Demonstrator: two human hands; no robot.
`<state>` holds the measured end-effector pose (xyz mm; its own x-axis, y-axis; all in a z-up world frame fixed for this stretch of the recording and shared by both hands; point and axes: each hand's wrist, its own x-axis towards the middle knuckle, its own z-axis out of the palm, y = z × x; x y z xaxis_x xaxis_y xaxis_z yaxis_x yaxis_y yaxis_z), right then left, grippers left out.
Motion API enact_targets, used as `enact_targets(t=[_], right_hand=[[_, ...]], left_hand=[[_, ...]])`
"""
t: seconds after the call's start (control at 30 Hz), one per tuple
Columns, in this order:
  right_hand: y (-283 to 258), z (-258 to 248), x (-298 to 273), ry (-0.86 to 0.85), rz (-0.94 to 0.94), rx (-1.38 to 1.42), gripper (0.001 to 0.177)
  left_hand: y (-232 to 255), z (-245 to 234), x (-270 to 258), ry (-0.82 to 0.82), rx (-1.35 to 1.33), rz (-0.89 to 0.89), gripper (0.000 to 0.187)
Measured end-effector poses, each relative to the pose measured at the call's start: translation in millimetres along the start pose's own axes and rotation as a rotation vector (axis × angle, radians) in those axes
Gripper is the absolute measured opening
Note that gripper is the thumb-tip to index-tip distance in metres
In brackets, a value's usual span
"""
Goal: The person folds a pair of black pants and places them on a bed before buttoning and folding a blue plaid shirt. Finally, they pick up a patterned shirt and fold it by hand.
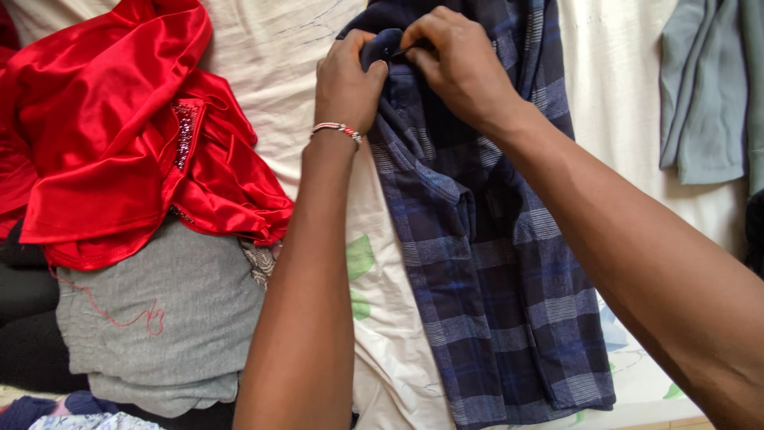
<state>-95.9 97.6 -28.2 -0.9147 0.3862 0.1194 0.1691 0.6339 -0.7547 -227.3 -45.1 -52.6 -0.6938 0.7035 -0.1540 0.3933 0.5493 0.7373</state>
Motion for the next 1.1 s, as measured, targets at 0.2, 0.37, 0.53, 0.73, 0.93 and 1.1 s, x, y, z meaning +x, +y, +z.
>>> enact_targets(t=[0.2, 0.37, 0.53, 0.73, 0.93, 1.1], right_hand=[[17, -7, 1, -0.042, 0.039, 0.176, 0.012], [24, -9, 4, -0.049, 0.077, 0.233, 0.013], [33, -6, 3, -0.056, 0.136, 0.378, 0.014], [40, 0, 6, -0.053, 0.263, 0.593, 0.014], [32, -5, 1, -0.01, 0.22, 0.451, 0.014], [27, -8, 1, 0.023, 0.178, 0.422, 0.015]], left_hand=[[16, 4, 1, 0.05, 0.147, -0.072, 0.038], [31, 1, -8, 0.087, 0.124, -0.021, 0.049], [29, 7, -11, 0.186, -0.044, 0.283, 0.037], [34, 0, -2, 0.093, 0.008, 0.227, 0.026], [41, 1, 2, 0.016, 0.072, 0.191, 0.026], [39, 5, 3, -0.028, 0.131, 0.228, 0.023]])
